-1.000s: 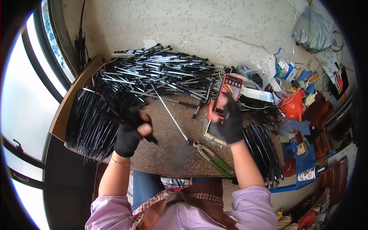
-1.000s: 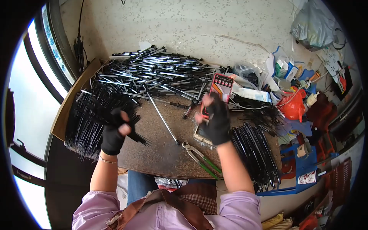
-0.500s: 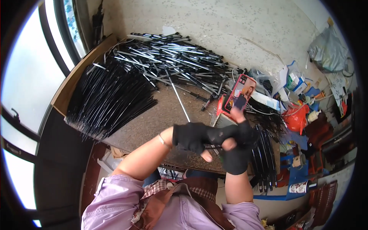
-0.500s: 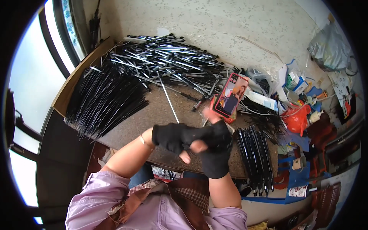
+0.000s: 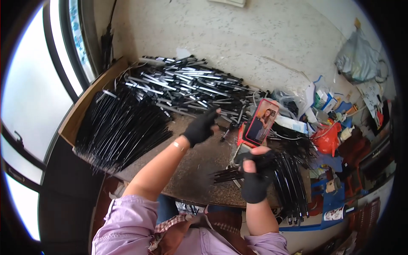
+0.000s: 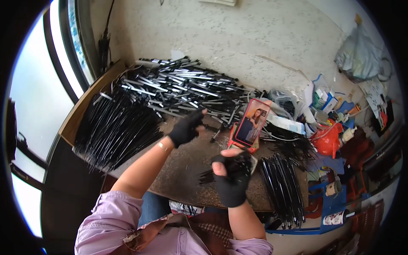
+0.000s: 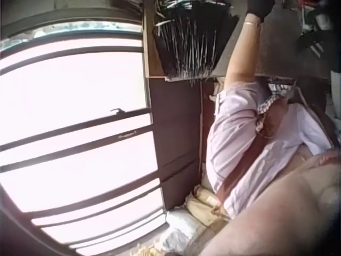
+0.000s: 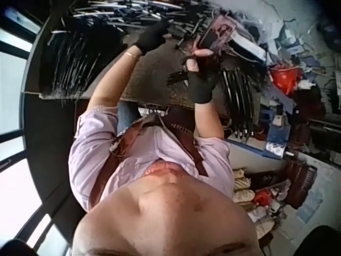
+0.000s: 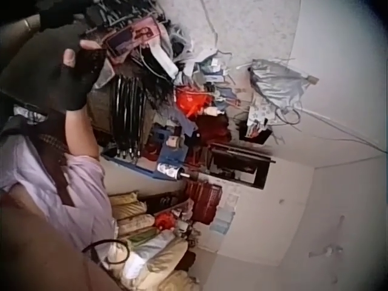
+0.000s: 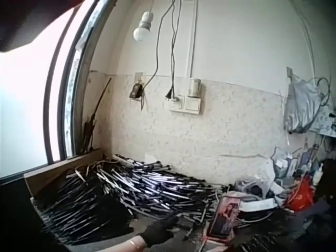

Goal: The recorder bundles several thin plastic rods and uses a heating machine to seal or join them at one end.

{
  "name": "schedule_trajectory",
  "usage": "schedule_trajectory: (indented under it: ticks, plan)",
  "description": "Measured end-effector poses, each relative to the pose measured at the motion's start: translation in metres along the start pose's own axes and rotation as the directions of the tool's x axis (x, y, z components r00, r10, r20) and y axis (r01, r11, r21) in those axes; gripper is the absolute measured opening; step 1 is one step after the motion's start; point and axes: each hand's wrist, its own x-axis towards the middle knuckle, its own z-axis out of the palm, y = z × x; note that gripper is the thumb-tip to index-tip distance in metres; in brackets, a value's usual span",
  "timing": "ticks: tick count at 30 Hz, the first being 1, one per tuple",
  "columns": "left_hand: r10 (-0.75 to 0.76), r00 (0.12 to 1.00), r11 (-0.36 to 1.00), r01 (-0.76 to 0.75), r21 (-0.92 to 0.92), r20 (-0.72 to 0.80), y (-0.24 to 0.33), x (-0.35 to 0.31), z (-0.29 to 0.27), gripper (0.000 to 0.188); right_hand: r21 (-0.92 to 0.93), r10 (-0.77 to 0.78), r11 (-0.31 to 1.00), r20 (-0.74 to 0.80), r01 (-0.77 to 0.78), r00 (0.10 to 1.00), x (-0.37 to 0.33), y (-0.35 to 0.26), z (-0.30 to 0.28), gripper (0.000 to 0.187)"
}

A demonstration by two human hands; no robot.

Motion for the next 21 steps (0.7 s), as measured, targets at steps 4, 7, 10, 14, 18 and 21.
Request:
schedule_trajectory:
  ticks: [4,7,10,14,18,21]
  plan:
    - [0.099,0.955,0.971,-0.031,-0.237,0.279,0.049,-0.089,0.018,0.072,0.516,0.115,0.856,-0.179,-0.006,0.977,0.013,-0.001,-0.009,0.027]
    - [-0.148,0.88,0.758,0.394,-0.519,0.452,0.104,-0.158,0.038,0.057,0.273,0.129,0.962,-0.366,-0.026,0.922,0.02,0.001,0.006,0.033]
    - [-0.36,0.737,0.575,0.658,-0.486,0.572,0.116,-0.211,0.064,0.046,-0.198,0.018,0.975,-0.386,-0.102,0.922,0.0,0.057,0.017,0.042]
    - [-0.393,0.638,0.452,0.761,-0.465,0.662,0.097,-0.247,0.083,0.038,-0.625,-0.113,0.774,0.016,0.098,0.993,-0.061,0.08,-0.006,0.038]
    - [-0.377,0.603,0.336,0.796,-0.503,0.703,0.116,-0.237,0.062,0.035,-0.779,0.574,0.591,0.226,-0.208,0.787,-0.132,0.026,-0.028,0.031]
    - [-0.139,0.866,0.511,0.479,-0.714,0.481,0.123,-0.225,0.066,0.033,-0.383,0.871,0.481,0.104,-0.788,0.481,-0.145,0.018,-0.02,0.035]
